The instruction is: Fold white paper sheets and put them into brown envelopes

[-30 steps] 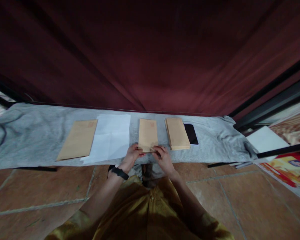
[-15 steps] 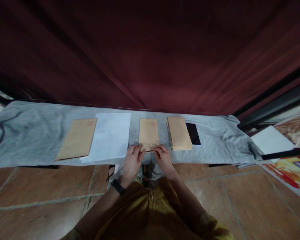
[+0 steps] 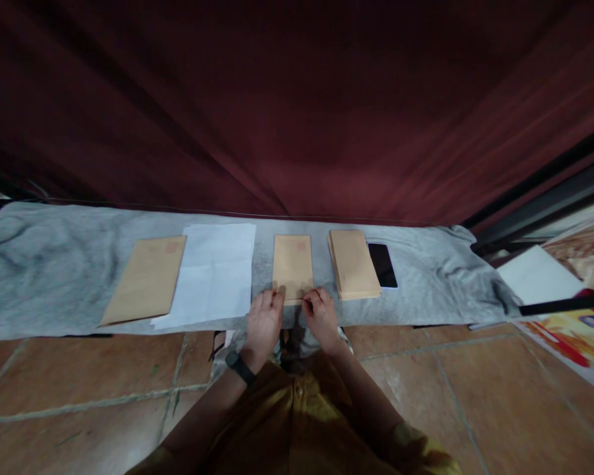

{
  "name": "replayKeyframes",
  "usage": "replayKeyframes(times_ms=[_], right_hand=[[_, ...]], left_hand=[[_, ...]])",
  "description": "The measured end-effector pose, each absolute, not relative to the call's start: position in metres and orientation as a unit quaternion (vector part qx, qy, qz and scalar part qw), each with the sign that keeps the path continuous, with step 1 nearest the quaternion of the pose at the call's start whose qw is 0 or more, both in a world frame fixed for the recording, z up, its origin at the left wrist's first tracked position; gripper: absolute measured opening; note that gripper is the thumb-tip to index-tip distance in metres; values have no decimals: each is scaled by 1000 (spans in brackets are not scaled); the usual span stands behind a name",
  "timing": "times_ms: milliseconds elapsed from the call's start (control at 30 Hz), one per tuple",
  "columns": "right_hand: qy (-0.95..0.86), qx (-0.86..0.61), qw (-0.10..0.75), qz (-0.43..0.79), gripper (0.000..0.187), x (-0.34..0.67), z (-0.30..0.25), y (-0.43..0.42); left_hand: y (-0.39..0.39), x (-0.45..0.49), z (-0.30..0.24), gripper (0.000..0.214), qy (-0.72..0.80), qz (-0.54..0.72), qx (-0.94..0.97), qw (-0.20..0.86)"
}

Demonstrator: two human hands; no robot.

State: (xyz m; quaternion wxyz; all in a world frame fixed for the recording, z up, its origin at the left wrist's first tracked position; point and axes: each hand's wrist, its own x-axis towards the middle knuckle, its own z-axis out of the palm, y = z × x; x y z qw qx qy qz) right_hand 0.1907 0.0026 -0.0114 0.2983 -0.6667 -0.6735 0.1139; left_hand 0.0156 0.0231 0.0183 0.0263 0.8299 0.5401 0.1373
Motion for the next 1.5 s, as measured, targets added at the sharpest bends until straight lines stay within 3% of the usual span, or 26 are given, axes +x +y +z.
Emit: replayKeyframes(times_ms=[167, 333, 533, 767, 1500], right_hand=[[-663, -673, 309, 107, 15, 187, -14, 2], [-652, -681, 319, 101, 12, 186, -14, 2], [-671, -646, 350, 97, 32, 179, -8, -12], [-745, -591, 286, 119, 52, 155, -1, -43], [-686, -683, 241, 60, 53, 174, -15, -54]], left_hand=[[7, 16, 4, 44, 430, 139, 891, 48], [-4, 18, -8, 46, 422, 159, 891, 56], [-8, 17, -17, 55, 428, 146, 891, 52], [-12, 15, -34, 67, 441, 136, 887, 31], [-25, 20, -22, 69, 523, 169, 835, 11]])
